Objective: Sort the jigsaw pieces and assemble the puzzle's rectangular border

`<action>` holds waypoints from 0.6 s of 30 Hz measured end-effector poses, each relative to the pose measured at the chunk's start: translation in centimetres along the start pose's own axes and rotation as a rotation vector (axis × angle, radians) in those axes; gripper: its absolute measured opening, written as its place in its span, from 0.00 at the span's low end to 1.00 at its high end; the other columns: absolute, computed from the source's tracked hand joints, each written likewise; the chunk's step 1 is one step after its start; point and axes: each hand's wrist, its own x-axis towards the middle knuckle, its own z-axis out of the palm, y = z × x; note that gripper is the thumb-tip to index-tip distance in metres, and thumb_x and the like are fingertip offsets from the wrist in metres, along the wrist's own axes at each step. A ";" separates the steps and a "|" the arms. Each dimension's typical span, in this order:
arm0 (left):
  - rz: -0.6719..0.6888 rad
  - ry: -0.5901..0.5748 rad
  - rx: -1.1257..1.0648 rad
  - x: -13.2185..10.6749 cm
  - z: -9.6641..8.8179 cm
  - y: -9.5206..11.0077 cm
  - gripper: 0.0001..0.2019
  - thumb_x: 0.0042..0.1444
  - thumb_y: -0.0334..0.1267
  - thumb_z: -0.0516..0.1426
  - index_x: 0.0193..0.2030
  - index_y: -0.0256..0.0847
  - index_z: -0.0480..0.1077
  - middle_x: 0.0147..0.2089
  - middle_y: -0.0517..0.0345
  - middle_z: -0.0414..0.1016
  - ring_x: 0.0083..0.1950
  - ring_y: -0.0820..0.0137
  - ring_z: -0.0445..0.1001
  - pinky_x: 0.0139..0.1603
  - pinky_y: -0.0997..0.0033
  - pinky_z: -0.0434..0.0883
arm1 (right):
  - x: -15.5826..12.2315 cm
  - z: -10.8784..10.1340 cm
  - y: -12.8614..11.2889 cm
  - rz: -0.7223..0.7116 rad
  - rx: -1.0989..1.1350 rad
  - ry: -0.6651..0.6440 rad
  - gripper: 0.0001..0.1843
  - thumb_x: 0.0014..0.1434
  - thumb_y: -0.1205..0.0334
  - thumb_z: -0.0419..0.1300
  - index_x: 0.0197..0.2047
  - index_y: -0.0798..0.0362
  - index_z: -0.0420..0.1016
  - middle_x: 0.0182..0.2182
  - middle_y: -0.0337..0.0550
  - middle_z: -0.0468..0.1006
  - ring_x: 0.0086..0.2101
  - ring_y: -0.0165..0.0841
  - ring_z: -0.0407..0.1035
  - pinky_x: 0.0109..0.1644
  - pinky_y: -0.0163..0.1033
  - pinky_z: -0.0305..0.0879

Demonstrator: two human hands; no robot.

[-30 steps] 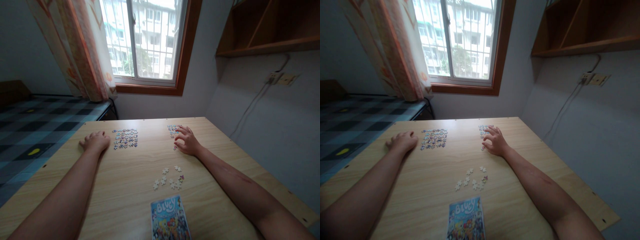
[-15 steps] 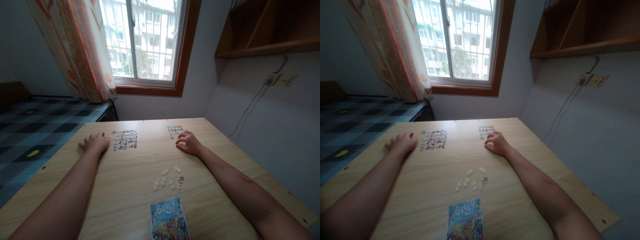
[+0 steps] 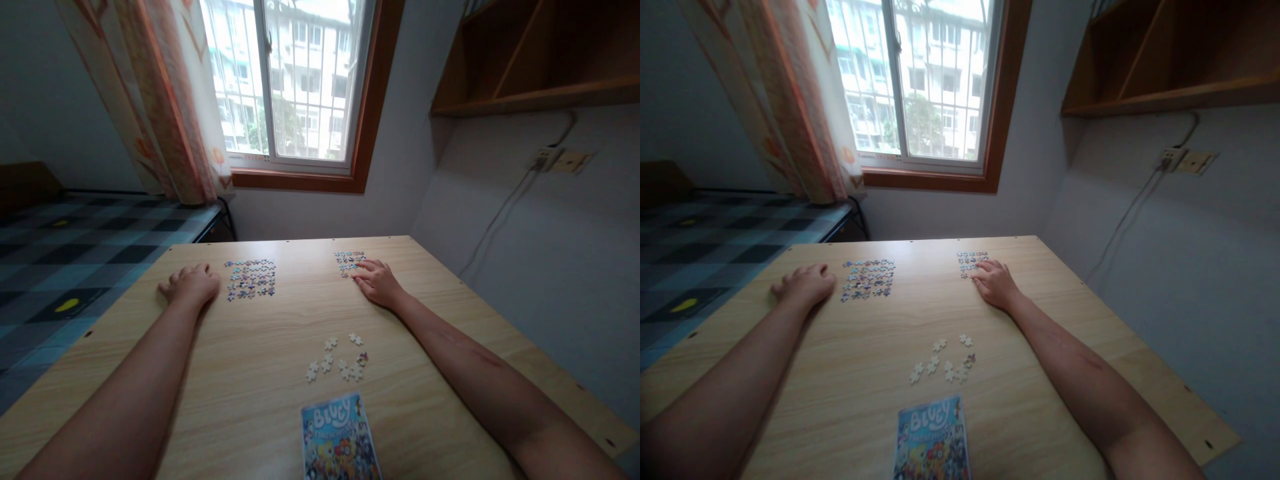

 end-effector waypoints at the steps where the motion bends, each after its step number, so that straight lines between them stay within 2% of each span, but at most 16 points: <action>1: -0.002 -0.005 -0.001 -0.1 -0.1 0.1 0.31 0.61 0.50 0.47 0.69 0.44 0.63 0.72 0.41 0.60 0.69 0.45 0.59 0.65 0.38 0.55 | 0.0 0.2 0.1 0.010 0.000 -0.005 0.16 0.68 0.56 0.55 0.50 0.46 0.84 0.59 0.46 0.75 0.61 0.45 0.61 0.64 0.54 0.56; 9: 0.011 0.002 0.000 0.2 0.2 -0.1 0.30 0.61 0.49 0.47 0.68 0.43 0.65 0.71 0.40 0.61 0.68 0.45 0.59 0.65 0.35 0.55 | 0.1 1.0 0.2 0.044 -0.010 -0.017 0.17 0.68 0.58 0.54 0.53 0.46 0.82 0.64 0.50 0.70 0.65 0.46 0.57 0.67 0.57 0.54; 18: 0.003 0.016 0.011 0.7 0.6 -0.3 0.29 0.60 0.49 0.48 0.67 0.44 0.66 0.70 0.41 0.63 0.66 0.45 0.61 0.64 0.36 0.57 | 0.2 1.4 0.4 0.014 0.023 0.093 0.16 0.68 0.58 0.55 0.51 0.48 0.83 0.64 0.53 0.69 0.64 0.46 0.59 0.67 0.56 0.56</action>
